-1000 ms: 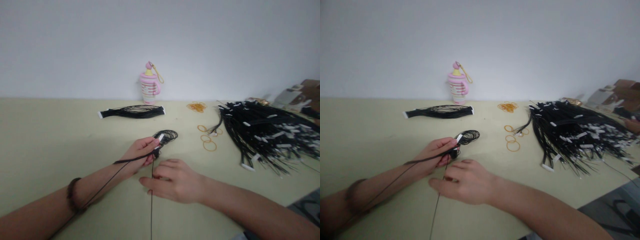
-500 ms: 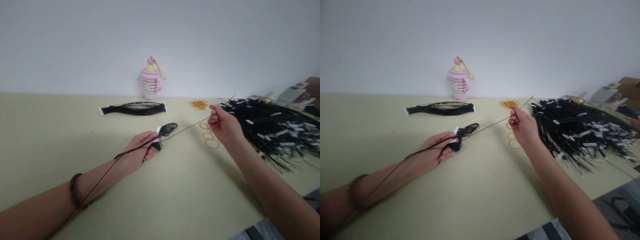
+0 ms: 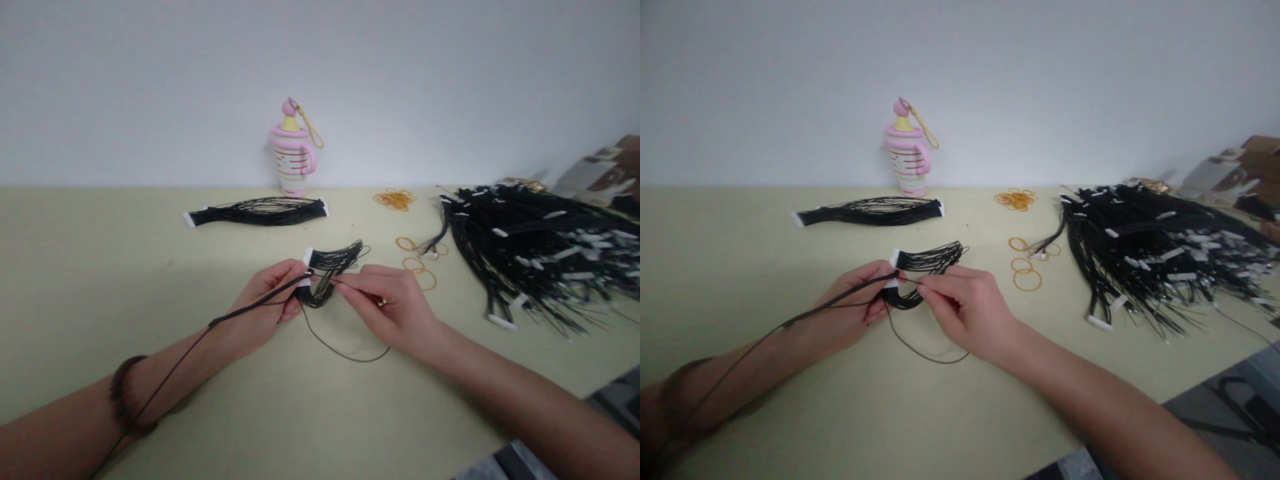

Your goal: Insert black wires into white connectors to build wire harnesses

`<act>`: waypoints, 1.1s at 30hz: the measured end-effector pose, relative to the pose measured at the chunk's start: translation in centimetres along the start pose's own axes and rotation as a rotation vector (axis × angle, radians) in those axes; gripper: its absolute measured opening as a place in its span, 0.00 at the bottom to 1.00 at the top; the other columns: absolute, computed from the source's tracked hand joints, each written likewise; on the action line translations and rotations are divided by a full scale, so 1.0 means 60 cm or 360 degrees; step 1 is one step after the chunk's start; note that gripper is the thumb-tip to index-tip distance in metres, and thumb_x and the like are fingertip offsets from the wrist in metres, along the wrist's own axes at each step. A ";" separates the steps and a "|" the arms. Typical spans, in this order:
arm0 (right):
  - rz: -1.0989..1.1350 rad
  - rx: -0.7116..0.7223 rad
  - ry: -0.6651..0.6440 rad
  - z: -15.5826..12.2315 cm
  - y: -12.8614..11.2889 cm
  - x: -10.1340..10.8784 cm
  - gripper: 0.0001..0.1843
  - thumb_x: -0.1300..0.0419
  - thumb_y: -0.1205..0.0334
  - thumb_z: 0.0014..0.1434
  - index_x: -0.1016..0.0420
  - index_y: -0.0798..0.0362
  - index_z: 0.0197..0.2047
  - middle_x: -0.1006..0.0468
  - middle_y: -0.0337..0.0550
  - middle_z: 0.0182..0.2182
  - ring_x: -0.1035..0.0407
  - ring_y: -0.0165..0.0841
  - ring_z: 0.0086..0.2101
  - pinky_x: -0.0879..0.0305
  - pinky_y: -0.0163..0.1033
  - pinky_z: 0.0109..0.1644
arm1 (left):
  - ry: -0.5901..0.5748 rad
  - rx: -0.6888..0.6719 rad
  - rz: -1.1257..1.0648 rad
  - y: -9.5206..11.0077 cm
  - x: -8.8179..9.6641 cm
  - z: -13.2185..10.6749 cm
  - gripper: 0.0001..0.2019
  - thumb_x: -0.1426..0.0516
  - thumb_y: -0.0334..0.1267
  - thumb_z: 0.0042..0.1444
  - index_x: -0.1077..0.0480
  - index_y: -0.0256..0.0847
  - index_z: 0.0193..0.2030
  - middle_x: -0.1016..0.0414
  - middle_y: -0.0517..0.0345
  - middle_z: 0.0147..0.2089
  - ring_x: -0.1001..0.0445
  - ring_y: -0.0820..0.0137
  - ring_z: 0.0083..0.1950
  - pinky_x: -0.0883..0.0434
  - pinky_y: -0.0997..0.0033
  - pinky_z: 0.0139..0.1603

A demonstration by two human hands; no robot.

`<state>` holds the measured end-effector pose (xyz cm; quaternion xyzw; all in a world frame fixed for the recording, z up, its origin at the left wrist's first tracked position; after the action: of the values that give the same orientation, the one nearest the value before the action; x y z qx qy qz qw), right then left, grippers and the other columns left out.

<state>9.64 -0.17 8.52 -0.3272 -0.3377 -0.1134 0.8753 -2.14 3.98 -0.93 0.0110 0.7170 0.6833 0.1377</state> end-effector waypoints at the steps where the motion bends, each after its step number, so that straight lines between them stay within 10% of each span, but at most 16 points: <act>1: -0.0018 -0.0018 0.0002 -0.001 0.001 0.000 0.12 0.50 0.65 0.59 0.25 0.56 0.35 0.34 0.38 0.20 0.40 0.25 0.23 0.46 0.30 0.26 | 0.0000 -0.0003 0.0025 0.000 0.000 -0.001 0.09 0.47 0.42 0.53 0.33 0.38 0.30 0.44 0.67 0.17 0.49 0.84 0.15 0.51 0.83 0.14; 33: -0.0013 -0.0032 0.0090 -0.006 0.012 -0.004 0.11 0.49 0.68 0.57 0.29 0.59 0.27 0.36 0.35 0.18 0.44 0.21 0.21 0.49 0.29 0.25 | 0.0115 -0.0176 0.0245 0.007 0.011 -0.014 0.10 0.48 0.44 0.54 0.31 0.41 0.35 0.39 0.64 0.22 0.42 0.81 0.19 0.45 0.82 0.17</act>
<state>9.96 0.13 7.78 -0.3313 -0.3129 -0.1297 0.8806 -3.01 3.35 -0.62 0.0340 0.6797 0.7303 0.0592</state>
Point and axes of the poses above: each hand's wrist, its own z-axis towards the middle knuckle, its own x-axis out of the back of the hand, y = z × x, the point moved 10 cm from there along z, towards the middle knuckle
